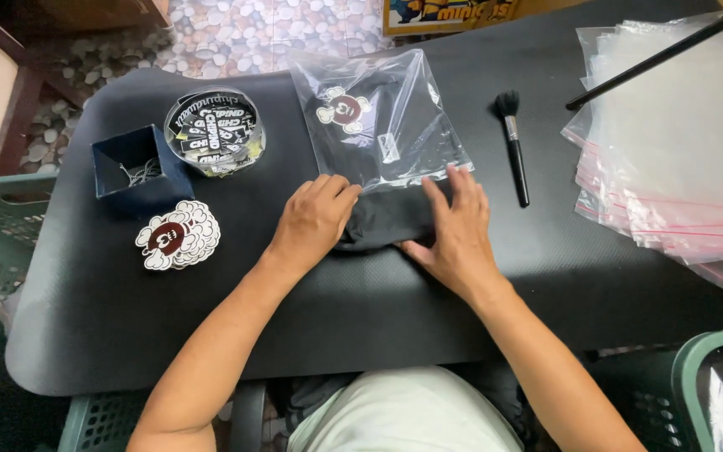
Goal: The person places a black cap into a clear plastic bag, seals it, and sets it aside. They then retrieve another cap from a basket, attach a small chain to a sticker on it, and place the sticker on the cap.
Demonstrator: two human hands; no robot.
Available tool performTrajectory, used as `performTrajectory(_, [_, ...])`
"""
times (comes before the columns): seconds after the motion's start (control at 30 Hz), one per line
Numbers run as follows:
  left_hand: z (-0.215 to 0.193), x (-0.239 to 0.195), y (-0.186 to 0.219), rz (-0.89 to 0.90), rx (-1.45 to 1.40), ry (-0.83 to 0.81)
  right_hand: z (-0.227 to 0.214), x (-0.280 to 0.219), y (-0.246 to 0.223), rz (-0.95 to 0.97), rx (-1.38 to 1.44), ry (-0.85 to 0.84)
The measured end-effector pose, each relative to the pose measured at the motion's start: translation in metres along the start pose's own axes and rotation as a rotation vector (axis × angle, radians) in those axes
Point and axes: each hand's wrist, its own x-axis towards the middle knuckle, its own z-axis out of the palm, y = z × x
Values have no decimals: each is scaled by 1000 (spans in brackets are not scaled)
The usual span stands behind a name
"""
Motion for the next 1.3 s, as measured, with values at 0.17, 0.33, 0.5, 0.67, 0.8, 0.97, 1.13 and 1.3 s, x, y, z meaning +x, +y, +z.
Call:
performTrajectory(0.17, [7, 3, -2, -36, -57, 0, -19, 41, 21, 137, 119, -154])
performTrajectory(0.33, [8, 2, 0, -44, -72, -6, -14, 46, 33, 137, 64, -247])
performTrajectory(0.5, [-27, -4, 21, 8, -91, 0, -21, 3, 16, 130, -72, -177])
performTrajectory(0.67, [-63, -29, 48, 58, -156, -21, -40, -63, -12, 179, -142, -134])
performTrajectory(0.8, [-64, -47, 54, 35, -205, -39, -35, -72, -16, 30, -59, -67])
performTrajectory(0.97, [-58, -54, 50, 48, -139, -8, -22, -63, -11, -47, -48, -65])
performTrajectory(1.13, [-58, -51, 51, 38, -118, 28, -21, -48, -12, -48, -14, -26])
performTrajectory(1.3, [-49, -47, 50, 90, -16, 77, -12, -28, -16, -80, -110, 107])
